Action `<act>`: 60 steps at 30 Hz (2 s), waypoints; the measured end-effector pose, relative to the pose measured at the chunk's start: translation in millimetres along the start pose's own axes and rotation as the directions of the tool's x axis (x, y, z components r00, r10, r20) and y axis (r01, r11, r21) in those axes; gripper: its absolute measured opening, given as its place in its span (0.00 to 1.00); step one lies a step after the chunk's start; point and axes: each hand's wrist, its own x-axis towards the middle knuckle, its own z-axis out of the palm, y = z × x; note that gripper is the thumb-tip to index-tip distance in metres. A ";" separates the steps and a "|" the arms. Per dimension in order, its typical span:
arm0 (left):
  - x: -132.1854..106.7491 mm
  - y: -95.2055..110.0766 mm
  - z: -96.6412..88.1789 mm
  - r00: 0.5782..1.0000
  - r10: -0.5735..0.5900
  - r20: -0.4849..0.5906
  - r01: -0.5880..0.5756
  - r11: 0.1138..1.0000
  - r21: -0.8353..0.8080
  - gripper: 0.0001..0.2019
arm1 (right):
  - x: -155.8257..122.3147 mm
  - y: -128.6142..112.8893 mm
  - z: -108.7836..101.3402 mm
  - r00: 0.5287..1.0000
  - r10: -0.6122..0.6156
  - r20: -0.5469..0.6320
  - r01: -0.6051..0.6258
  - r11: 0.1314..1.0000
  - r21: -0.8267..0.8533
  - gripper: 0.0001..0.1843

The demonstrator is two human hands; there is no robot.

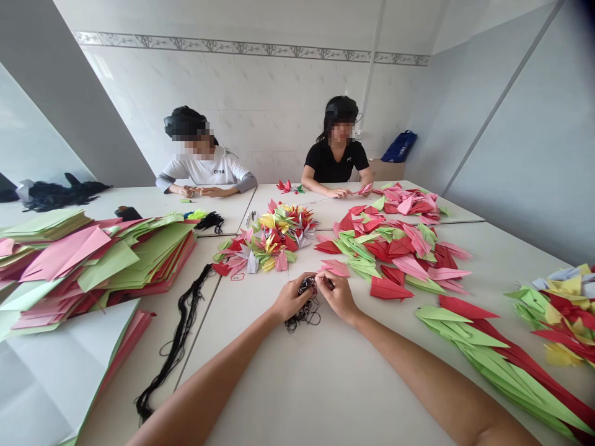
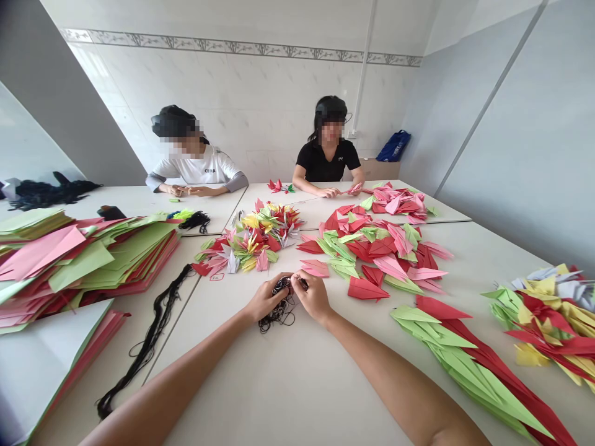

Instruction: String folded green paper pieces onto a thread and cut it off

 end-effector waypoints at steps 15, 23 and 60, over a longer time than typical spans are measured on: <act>1.2 0.6 -4.2 0.997 -0.073 -0.016 0.071 0.995 -0.064 0.17 | 23.3 -11.4 -26.0 0.885 0.229 -0.405 -0.047 0.910 0.412 0.20; 1.4 -2.0 -3.2 0.998 -0.068 -0.016 0.067 0.997 -0.037 0.18 | 57.4 -75.5 -113.1 0.736 0.237 -0.634 0.174 0.839 0.516 0.22; -58.3 141.4 -42.7 0.971 0.145 0.187 -0.060 0.914 -0.401 0.25 | -6.6 -198.6 -76.7 0.999 -0.037 0.017 0.020 0.815 0.579 0.15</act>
